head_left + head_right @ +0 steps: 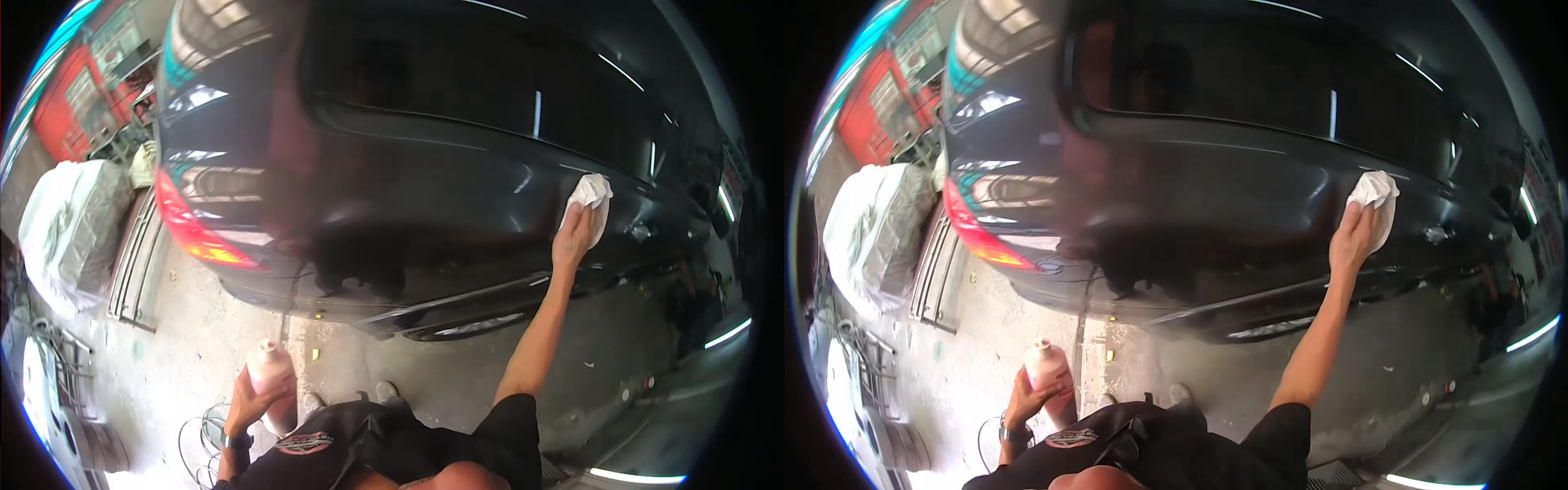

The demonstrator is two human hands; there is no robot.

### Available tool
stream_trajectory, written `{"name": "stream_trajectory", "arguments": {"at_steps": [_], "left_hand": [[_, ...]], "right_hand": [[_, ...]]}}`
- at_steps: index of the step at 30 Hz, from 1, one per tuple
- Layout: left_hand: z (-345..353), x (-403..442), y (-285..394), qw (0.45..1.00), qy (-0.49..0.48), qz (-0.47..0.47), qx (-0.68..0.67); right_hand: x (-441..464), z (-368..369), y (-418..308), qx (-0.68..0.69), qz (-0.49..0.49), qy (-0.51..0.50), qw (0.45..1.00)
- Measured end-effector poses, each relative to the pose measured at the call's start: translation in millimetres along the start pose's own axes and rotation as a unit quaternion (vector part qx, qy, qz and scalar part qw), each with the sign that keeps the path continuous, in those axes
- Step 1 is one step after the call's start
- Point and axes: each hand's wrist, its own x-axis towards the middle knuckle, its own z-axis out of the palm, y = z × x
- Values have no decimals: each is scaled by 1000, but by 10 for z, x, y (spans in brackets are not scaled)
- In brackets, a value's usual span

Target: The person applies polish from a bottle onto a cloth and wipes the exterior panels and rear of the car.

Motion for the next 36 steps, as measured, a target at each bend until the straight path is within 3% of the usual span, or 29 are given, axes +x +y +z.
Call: {"name": "stream_trajectory", "arguments": {"at_steps": [2,7,10,13,15,18,22,23,24,25,26,27,28,29,30,31,33,34,36], "left_hand": [[-171,26,-21,1000,-15,16,-4],[-673,234,-352,996,-30,80,-21],[-904,299,-569,995,-33,91,-3],[-1076,429,-744,993,-35,113,9],[-1165,471,-724,992,-32,123,-17],[-1286,590,-889,989,-64,65,-113],[-1334,653,-803,992,-29,32,-120],[-1336,671,-922,989,-58,-1,-133],[-1386,675,-1099,985,-87,-34,-144],[-1403,674,-1163,979,-116,-67,-156],[-1384,617,-1045,989,-68,-71,-108],[-1300,668,-1127,922,-98,-102,-360],[-1209,666,-1323,792,-125,-124,-585],[-1164,671,-1432,609,-147,-140,-767],[-1131,632,-1385,576,-156,-129,-792],[-1149,625,-1344,660,-133,-117,-730],[-1143,655,-1163,799,-90,-89,-588],[-1145,673,-1053,855,-70,-74,-508],[-1233,676,-871,943,-28,-42,-330]], "right_hand": [[-140,111,-684,-62,-60,-28,996],[-486,595,-2743,-2,-205,-156,966],[-537,994,-3656,75,-336,-229,910],[-229,1367,-4046,126,-442,-257,850],[151,1480,-4097,82,-497,-204,839],[841,1535,-4240,51,-522,-129,842],[2237,1736,-4163,20,-445,4,895],[2560,1748,-4175,57,-401,12,914],[3060,1840,-4005,-39,-383,13,923],[3220,1709,-4191,-24,-321,-4,947],[3468,1634,-4242,-76,-322,-38,943],[3667,1664,-4278,-97,-280,-50,954],[3803,1765,-4297,-89,-270,-8,959],[3807,1856,-4395,-83,-255,32,963],[3674,1911,-4460,-76,-304,30,949],[3491,1972,-4514,-71,-355,29,932],[2561,1812,-4877,-80,-457,-128,877],[2077,2077,-4783,82,-557,-13,826],[953,1865,-4845,134,-550,-202,799]]}}
